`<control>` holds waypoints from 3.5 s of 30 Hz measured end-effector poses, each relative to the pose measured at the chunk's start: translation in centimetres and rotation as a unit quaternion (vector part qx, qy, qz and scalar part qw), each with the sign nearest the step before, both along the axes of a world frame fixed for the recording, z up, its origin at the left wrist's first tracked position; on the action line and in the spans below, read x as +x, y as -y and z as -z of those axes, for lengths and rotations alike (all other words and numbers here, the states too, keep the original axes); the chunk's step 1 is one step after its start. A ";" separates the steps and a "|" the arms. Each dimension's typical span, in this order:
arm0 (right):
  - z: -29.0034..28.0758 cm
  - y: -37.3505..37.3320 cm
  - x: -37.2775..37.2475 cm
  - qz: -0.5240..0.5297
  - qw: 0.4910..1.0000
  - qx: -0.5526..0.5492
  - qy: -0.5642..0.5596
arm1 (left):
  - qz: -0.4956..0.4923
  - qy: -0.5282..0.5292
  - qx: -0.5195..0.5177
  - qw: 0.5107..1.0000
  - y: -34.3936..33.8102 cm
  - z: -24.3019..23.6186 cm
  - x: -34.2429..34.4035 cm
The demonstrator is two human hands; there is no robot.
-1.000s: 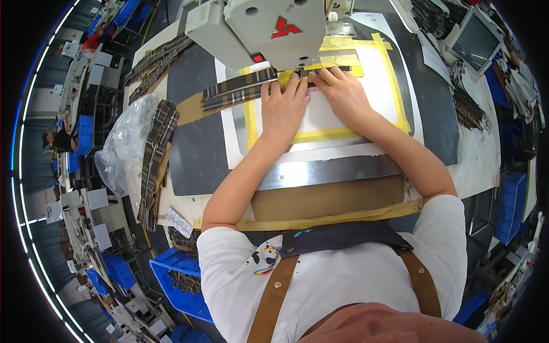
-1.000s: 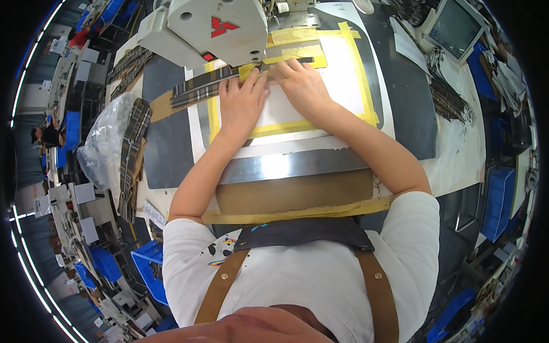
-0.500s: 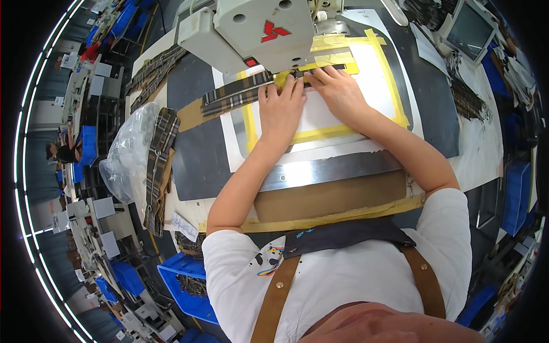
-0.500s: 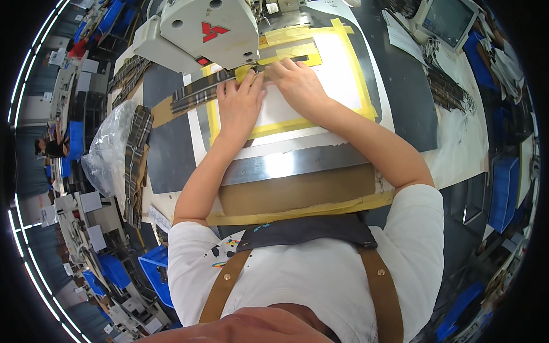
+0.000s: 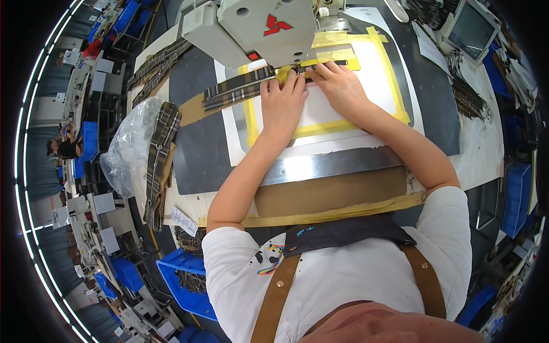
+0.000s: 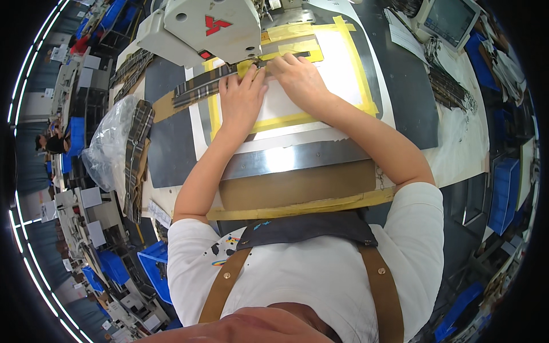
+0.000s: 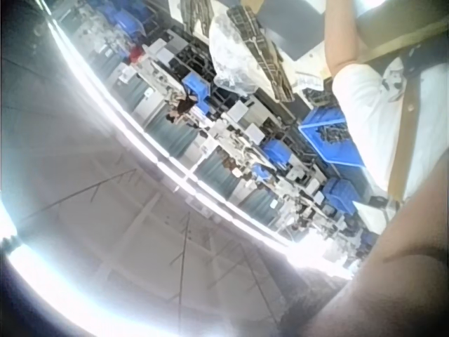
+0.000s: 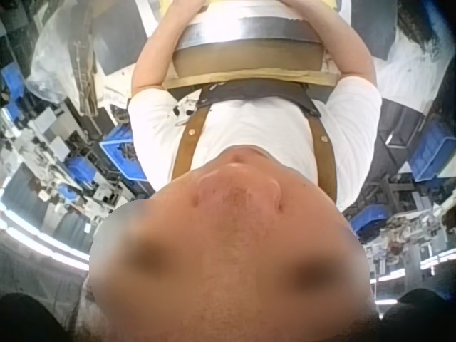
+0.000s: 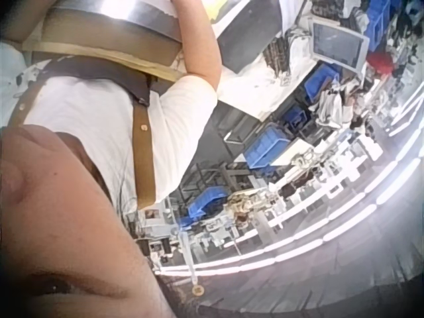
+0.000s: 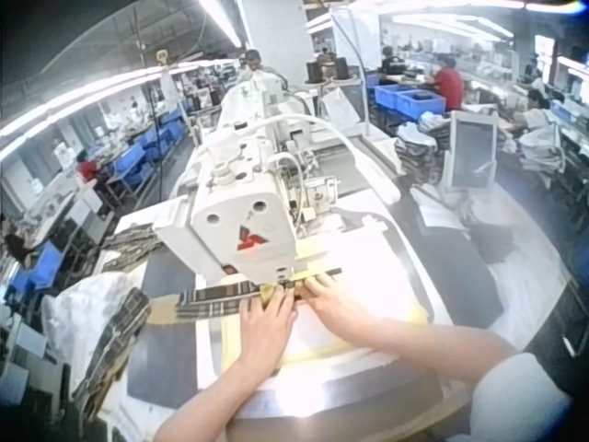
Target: The person sews a reinforcement pattern onto a fabric strap using an industrial sewing machine, guiding the fabric with a metal guide template.
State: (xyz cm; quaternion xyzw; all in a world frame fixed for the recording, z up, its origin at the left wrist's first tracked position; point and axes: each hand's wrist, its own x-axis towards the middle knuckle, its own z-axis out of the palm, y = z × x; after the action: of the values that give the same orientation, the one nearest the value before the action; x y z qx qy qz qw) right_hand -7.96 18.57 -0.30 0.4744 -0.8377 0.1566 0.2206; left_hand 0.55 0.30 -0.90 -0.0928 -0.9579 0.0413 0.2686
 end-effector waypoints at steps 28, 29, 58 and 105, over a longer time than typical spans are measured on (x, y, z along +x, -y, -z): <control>0.3 0.1 0.1 -0.003 0.999 -0.032 0.025 | -0.010 0.017 -0.009 1.000 0.0 0.0 0.1; 0.3 0.0 0.2 -0.001 0.999 -0.032 0.020 | -0.010 0.016 -0.010 1.000 0.0 0.0 0.1; 0.3 0.5 0.3 0.023 0.998 0.026 0.051 | -0.013 0.004 -0.020 1.000 0.4 0.2 -0.2; -0.1 -1.9 -1.3 -0.027 0.996 -0.069 0.045 | -0.055 -0.006 -0.044 0.997 2.1 -0.1 0.7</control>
State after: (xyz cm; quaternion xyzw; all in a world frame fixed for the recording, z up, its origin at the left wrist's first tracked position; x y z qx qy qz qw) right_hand -9.23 20.49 -0.24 0.4724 -0.8210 0.2414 0.2108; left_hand 1.26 -1.80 -0.79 -0.0511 -0.9573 0.0991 0.2669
